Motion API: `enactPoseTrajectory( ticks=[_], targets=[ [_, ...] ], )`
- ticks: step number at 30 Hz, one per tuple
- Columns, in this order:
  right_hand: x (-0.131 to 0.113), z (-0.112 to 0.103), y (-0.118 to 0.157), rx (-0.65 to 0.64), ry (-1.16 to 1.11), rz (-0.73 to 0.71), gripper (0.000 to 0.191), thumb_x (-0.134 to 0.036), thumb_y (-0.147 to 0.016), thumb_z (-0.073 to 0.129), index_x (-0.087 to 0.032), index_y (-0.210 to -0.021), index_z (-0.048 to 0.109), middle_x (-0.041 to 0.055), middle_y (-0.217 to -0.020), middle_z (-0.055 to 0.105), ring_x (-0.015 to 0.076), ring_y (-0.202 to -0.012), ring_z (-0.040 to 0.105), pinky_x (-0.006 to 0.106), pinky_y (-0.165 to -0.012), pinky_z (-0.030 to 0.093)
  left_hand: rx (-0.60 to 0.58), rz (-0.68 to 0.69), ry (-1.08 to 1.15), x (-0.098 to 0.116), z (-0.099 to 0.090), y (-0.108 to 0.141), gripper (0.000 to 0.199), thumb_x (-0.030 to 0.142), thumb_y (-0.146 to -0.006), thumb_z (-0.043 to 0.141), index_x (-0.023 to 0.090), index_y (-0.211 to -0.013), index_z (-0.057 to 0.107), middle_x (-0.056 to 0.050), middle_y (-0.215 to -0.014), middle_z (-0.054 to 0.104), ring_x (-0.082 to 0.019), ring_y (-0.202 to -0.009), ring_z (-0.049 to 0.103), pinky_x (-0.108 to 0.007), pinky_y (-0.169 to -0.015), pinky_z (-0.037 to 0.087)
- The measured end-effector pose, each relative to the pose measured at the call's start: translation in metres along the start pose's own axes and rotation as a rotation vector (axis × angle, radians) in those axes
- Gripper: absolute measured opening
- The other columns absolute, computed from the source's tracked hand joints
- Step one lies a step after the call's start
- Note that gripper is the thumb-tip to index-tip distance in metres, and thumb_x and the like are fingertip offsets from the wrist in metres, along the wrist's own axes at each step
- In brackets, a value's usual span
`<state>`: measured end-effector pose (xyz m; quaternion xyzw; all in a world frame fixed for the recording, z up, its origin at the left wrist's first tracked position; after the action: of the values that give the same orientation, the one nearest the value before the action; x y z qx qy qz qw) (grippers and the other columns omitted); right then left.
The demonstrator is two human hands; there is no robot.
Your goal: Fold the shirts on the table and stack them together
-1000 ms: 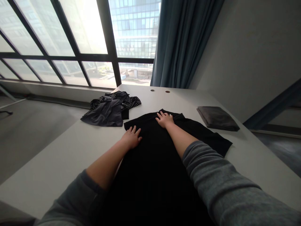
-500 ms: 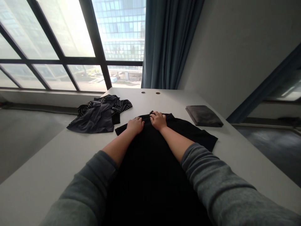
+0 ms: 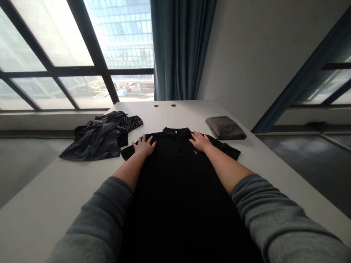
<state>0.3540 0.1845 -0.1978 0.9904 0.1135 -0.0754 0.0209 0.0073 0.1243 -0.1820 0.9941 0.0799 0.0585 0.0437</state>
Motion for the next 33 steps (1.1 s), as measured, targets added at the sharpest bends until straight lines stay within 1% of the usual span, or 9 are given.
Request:
enactPoseTrajectory(
  ticks=[4,8,10,13,16,21,25,28,33],
  targets=[
    [-0.009,-0.017,0.003,0.078,-0.039,-0.041,0.065,-0.048,-0.109,0.037,-0.012,-0.162,0.04,0.0162,-0.174,0.024,0.0341,-0.16,0.023,0.058,-0.128,0.018,-0.008,0.049,-0.017,-0.008,-0.003,-0.003,0.078,0.068,-0.102,0.024,0.03,-0.169,0.026,-0.01,-0.177,0.011,-0.038,-0.163,0.012,-0.071,-0.125,0.017],
    [0.007,-0.043,0.048,0.204,-0.033,-0.079,0.06,-0.04,-0.108,0.037,-0.008,-0.158,0.045,0.0178,-0.172,0.029,0.0302,-0.16,0.025,0.048,-0.13,0.019,0.094,0.149,-0.045,-0.049,-0.012,0.014,0.069,0.052,-0.107,0.025,0.021,-0.169,0.026,-0.01,-0.176,0.017,-0.032,-0.163,0.016,-0.057,-0.129,0.021],
    [0.03,-0.044,0.085,0.237,-0.029,-0.086,0.06,-0.04,-0.107,0.038,-0.01,-0.158,0.047,0.0177,-0.17,0.035,0.0301,-0.158,0.03,0.048,-0.13,0.022,0.166,0.218,-0.058,-0.079,-0.012,0.035,0.067,0.047,-0.108,0.027,0.018,-0.168,0.031,-0.009,-0.176,0.021,-0.031,-0.163,0.017,-0.052,-0.13,0.023],
    [0.08,-0.028,0.135,0.226,0.008,0.013,0.062,-0.045,-0.105,0.037,-0.014,-0.158,0.047,0.0173,-0.166,0.043,0.0331,-0.154,0.038,0.058,-0.126,0.027,0.185,0.273,-0.068,-0.12,0.0,0.067,0.064,0.043,-0.108,0.028,0.016,-0.164,0.038,-0.009,-0.174,0.027,-0.03,-0.163,0.02,-0.048,-0.13,0.024],
    [0.122,-0.009,0.16,0.159,0.01,0.161,0.063,-0.05,-0.104,0.037,-0.02,-0.158,0.048,0.0142,-0.169,0.038,0.034,-0.156,0.034,0.063,-0.125,0.027,0.202,0.193,-0.06,-0.144,0.007,0.085,0.063,0.041,-0.107,0.03,0.014,-0.164,0.039,-0.011,-0.172,0.032,-0.029,-0.161,0.027,-0.047,-0.129,0.026],
    [0.139,-0.008,0.16,0.143,0.001,0.279,0.065,-0.053,-0.104,0.033,-0.02,-0.159,0.046,0.015,-0.171,0.032,0.0322,-0.159,0.029,0.061,-0.126,0.023,0.23,0.029,-0.046,-0.139,-0.004,0.095,0.063,0.043,-0.105,0.039,0.012,-0.158,0.046,-0.014,-0.167,0.042,-0.033,-0.155,0.037,-0.045,-0.126,0.031],
    [0.144,-0.014,0.162,0.213,0.029,0.39,0.079,-0.061,-0.101,0.039,-0.006,-0.158,0.043,0.0246,-0.171,0.027,0.0384,-0.159,0.024,0.059,-0.126,0.024,0.331,-0.2,-0.004,-0.137,-0.025,0.108,0.066,0.059,-0.102,0.038,0.014,-0.146,0.06,-0.021,-0.15,0.058,-0.04,-0.138,0.053,-0.051,-0.112,0.044],
    [0.155,-0.016,0.167,0.239,0.028,0.487,0.087,-0.067,-0.098,0.042,0.001,-0.152,0.048,0.0311,-0.166,0.033,0.0443,-0.157,0.025,0.06,-0.124,0.025,0.314,-0.387,0.073,-0.141,-0.03,0.112,0.074,0.073,-0.093,0.048,0.014,-0.132,0.069,-0.026,-0.142,0.06,-0.045,-0.131,0.056,-0.053,-0.106,0.048],
    [0.158,-0.014,0.165,0.2,0.021,0.465,0.083,-0.067,-0.099,0.04,-0.001,-0.148,0.053,0.0279,-0.163,0.039,0.044,-0.156,0.026,0.059,-0.123,0.027,0.256,-0.394,0.215,-0.138,-0.028,0.097,0.047,0.054,-0.088,0.064,0.019,-0.117,0.073,-0.023,-0.139,0.062,-0.043,-0.129,0.059,-0.049,-0.103,0.05]
  ],
)
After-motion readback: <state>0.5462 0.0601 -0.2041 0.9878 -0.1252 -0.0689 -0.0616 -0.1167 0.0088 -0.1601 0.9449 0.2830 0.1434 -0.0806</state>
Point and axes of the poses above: each hand's wrist, its own y-axis away from the middle knuckle, its own z-axis out of the palm, x = y × z, the point moved 7 cm from there along -y, towards the middle knuckle
